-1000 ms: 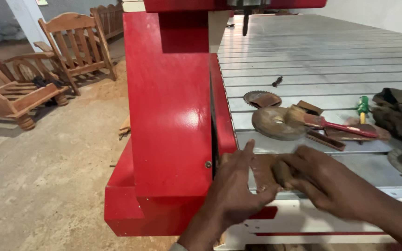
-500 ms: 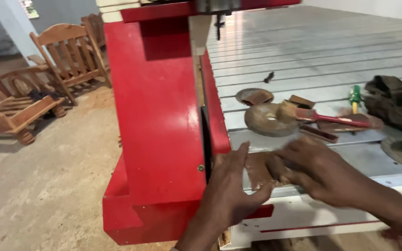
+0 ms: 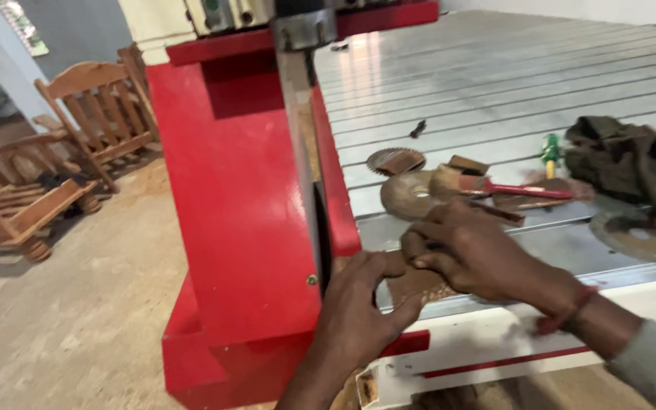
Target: The person polishes a small metal part by hand using sandpaper and a brush while working on a machine bed.
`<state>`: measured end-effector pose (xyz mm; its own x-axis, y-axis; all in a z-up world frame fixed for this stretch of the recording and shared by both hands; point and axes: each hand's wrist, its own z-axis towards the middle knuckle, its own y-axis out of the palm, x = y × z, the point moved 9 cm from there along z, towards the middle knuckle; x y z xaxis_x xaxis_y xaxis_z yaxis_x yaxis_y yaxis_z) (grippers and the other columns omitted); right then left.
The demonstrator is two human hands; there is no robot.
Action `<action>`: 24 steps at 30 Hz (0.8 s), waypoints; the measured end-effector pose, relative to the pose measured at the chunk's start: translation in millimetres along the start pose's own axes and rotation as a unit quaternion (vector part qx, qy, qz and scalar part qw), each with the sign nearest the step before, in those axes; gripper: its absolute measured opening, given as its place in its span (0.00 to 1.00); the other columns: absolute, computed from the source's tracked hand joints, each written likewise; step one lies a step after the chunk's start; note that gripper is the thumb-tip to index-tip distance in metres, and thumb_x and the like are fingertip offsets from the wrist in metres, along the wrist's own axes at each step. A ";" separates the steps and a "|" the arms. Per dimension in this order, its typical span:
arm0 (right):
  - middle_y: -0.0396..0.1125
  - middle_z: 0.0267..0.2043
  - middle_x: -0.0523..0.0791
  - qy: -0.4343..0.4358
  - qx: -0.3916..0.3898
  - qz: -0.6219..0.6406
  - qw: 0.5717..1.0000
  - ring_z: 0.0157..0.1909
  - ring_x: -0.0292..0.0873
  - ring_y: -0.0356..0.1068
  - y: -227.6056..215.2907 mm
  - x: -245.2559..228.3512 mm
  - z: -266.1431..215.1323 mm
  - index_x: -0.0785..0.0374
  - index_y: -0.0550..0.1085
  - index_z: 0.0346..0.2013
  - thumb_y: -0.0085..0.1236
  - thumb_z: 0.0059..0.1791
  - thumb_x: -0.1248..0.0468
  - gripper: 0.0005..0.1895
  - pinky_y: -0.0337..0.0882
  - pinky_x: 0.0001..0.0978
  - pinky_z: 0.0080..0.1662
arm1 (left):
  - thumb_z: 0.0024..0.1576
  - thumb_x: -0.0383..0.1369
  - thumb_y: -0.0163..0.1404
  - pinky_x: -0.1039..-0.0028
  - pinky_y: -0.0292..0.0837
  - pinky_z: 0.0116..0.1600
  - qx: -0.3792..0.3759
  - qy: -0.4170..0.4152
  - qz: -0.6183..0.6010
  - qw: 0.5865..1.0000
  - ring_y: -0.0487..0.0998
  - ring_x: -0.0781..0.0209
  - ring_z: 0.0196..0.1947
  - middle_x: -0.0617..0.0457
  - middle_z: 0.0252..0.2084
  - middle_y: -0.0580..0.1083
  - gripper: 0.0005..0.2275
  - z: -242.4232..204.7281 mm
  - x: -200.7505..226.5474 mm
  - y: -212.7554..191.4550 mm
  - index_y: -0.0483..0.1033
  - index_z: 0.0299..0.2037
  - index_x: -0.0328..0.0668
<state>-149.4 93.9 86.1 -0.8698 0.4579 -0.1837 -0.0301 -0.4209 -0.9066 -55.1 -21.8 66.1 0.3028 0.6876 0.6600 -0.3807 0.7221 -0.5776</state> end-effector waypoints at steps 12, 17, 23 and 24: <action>0.71 0.37 0.48 -0.026 -0.001 0.056 0.998 0.43 0.53 0.67 0.7 2.3 2.5 0.59 0.77 0.37 0.57 0.47 0.56 0.11 0.66 0.47 0.47 | 0.48 0.39 0.61 0.58 0.70 0.54 0.010 0.017 0.019 1.000 0.76 0.44 0.49 0.45 0.46 0.78 0.19 0.7 10.4 -2.3 0.76 0.46 0.37; 0.68 0.37 0.47 -0.047 0.015 0.029 0.998 0.42 0.52 0.65 -0.3 -2.3 -31.9 0.58 0.76 0.50 0.62 0.45 0.51 0.22 0.65 0.48 0.44 | 0.48 0.39 0.62 0.58 0.69 0.55 0.011 -0.021 0.021 0.999 0.75 0.44 0.50 0.43 0.47 0.76 0.20 -0.5 0.0 -2.1 0.75 0.46 0.36; 0.65 0.35 0.50 -0.075 0.011 0.003 0.997 0.43 0.55 0.66 -7.4 -10.7 4.8 0.60 0.75 0.36 0.55 0.44 0.60 0.09 0.65 0.52 0.44 | 0.47 0.41 0.62 0.60 0.69 0.58 0.012 -0.017 0.017 1.000 0.76 0.47 0.53 0.46 0.49 0.78 0.22 0.0 3.5 0.3 0.76 0.49 0.38; 0.66 0.36 0.51 -0.101 0.015 -0.001 0.995 0.43 0.57 0.65 -9.0 -16.2 7.4 0.61 0.75 0.37 0.55 0.44 0.62 0.10 0.65 0.53 0.44 | 0.47 0.41 0.63 0.60 0.69 0.58 0.005 -0.031 0.016 0.999 0.76 0.48 0.53 0.45 0.50 0.78 0.23 0.3 1.3 1.2 0.76 0.49 0.38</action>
<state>-138.7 84.4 100.0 -0.9509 0.2935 -0.0982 -0.0449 -0.4446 -0.8946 -55.4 -20.0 66.3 0.2357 0.7047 0.6693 -0.3979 0.6982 -0.5951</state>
